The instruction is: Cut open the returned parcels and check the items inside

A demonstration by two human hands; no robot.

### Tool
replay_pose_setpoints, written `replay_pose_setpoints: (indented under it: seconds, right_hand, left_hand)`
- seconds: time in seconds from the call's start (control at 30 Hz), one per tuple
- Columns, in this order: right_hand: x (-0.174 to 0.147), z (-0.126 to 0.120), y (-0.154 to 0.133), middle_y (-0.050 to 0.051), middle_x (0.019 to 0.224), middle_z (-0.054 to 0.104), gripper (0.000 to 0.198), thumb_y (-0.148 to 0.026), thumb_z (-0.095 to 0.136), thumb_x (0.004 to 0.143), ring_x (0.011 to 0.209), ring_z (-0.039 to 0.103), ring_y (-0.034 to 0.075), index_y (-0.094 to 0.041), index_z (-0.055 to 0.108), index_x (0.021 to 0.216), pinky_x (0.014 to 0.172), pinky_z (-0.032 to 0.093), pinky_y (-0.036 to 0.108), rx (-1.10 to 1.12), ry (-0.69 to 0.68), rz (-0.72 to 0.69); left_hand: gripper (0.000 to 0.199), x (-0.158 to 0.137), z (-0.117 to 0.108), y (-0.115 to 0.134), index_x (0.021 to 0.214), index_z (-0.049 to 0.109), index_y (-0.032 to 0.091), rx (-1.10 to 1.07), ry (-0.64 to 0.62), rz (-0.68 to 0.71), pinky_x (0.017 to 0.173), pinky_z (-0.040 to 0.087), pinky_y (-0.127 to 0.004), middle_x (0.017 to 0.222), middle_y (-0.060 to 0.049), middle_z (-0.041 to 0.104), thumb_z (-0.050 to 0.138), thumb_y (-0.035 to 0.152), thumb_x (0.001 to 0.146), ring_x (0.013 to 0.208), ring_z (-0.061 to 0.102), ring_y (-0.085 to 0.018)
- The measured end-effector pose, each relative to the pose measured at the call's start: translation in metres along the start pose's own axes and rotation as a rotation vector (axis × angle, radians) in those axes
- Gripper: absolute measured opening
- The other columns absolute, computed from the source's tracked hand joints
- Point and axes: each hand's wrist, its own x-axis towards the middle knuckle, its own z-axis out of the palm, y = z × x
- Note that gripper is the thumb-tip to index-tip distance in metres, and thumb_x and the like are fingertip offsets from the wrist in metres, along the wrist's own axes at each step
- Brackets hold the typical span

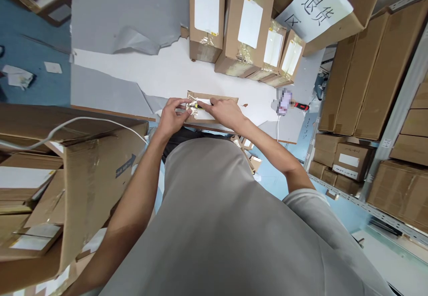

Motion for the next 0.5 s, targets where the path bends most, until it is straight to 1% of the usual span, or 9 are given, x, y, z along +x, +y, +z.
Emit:
replay_pose_setpoints:
  seconds: [0.13,0.27,0.33,0.4,0.5]
  right_hand:
    - [0.003,-0.001,-0.003,0.02,0.15,0.078,0.073,-0.007,0.04,0.119,0.121,0.083,0.032,-0.031,0.041,0.188,0.097,0.062,0.039,-0.014,-0.013,-0.017]
    - [0.01,-0.006,-0.01,0.024,0.151,0.077,0.064,-0.011,0.04,0.122,0.126,0.083,0.033,-0.024,0.045,0.185,0.1,0.061,0.04,-0.012,-0.002,-0.044]
    - [0.012,-0.009,-0.013,0.026,0.149,0.079,0.058,-0.013,0.041,0.123,0.127,0.083,0.033,-0.019,0.052,0.18,0.102,0.061,0.041,-0.008,-0.002,-0.052]
    - [0.011,-0.011,-0.011,0.026,0.146,0.081,0.054,-0.011,0.04,0.123,0.128,0.083,0.033,-0.016,0.06,0.173,0.102,0.06,0.041,-0.005,-0.014,-0.05]
    - [-0.002,-0.008,0.002,0.025,0.142,0.084,0.053,-0.006,0.04,0.121,0.131,0.083,0.032,-0.016,0.068,0.166,0.1,0.06,0.04,-0.001,-0.048,-0.005]
  left_hand:
    - [0.04,0.001,-0.001,-0.001,0.135,0.084,0.025,0.003,-0.004,-0.003,0.09,0.069,-0.036,0.142,-0.012,0.073,0.082,0.036,0.097,0.112,0.077,-0.024]
    - [0.042,0.001,-0.003,0.0,0.136,0.084,0.025,0.017,-0.007,-0.004,0.09,0.069,-0.037,0.142,-0.012,0.072,0.081,0.038,0.096,0.112,0.077,-0.025]
    - [0.044,0.0,-0.003,0.001,0.137,0.084,0.024,0.024,-0.004,-0.006,0.09,0.069,-0.036,0.142,-0.013,0.072,0.081,0.039,0.096,0.112,0.077,-0.025]
    - [0.045,-0.001,-0.004,0.003,0.137,0.084,0.024,0.033,-0.001,-0.014,0.088,0.069,-0.036,0.143,-0.013,0.072,0.08,0.041,0.096,0.112,0.077,-0.026]
    - [0.046,-0.003,-0.003,0.006,0.139,0.084,0.023,0.052,0.01,-0.025,0.089,0.069,-0.036,0.144,-0.013,0.072,0.079,0.041,0.097,0.113,0.077,-0.026]
